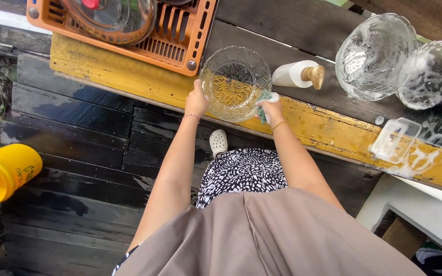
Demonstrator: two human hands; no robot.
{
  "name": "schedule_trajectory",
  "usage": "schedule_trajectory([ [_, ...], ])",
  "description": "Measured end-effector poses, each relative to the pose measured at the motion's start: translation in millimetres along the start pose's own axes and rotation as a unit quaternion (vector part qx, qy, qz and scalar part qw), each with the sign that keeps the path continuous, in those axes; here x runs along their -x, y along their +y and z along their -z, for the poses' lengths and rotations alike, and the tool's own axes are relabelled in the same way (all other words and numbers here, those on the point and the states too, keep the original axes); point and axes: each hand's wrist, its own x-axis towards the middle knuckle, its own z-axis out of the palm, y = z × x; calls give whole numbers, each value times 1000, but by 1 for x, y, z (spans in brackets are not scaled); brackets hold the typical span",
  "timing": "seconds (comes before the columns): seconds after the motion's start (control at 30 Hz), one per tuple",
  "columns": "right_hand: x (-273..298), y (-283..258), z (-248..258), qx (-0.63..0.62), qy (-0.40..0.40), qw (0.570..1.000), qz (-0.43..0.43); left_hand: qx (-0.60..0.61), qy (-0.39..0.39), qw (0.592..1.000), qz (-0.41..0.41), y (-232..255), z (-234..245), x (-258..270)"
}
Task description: Scrubbing glass bowls with a sponge and soapy water on an outdoor wooden workbench.
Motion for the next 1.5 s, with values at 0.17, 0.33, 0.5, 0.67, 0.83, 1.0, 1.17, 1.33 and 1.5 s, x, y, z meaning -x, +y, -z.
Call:
schedule_trajectory([
  [0.17, -36, 36, -2, -49, 10, 999, 7, 212, -40, 975, 61, 37, 34, 44],
  [0.33, -48, 47, -1, -37, 20, 999, 9, 410, -47, 904, 114, 58, 33, 75],
  [0.5, 2, 41, 31, 14, 21, 1000, 18, 434, -57, 888, 140, 59, -9, 106],
  [0.67, 37, 69, 103, -29, 39, 999, -8, 357, -45, 923, 137, 73, -74, 142],
  [0.83, 36, 100, 197, -70, 91, 993, -8, 365, -93, 925, 50, 133, -130, 174],
  [1.0, 17, 111, 288, -112, 126, 986, -10, 271, -153, 949, 48, 221, -178, 172],
  [1.17, -9, 123, 369, -145, 142, 979, -26, 339, -185, 916, 111, 293, -234, 165],
  [1.33, -8, 112, 413, -191, 146, 971, -8, 359, -175, 909, 120, 310, -281, 162],
  [1.5, -20, 114, 461, -144, 46, 988, -12, 356, -141, 913, 143, 318, -299, 169],
])
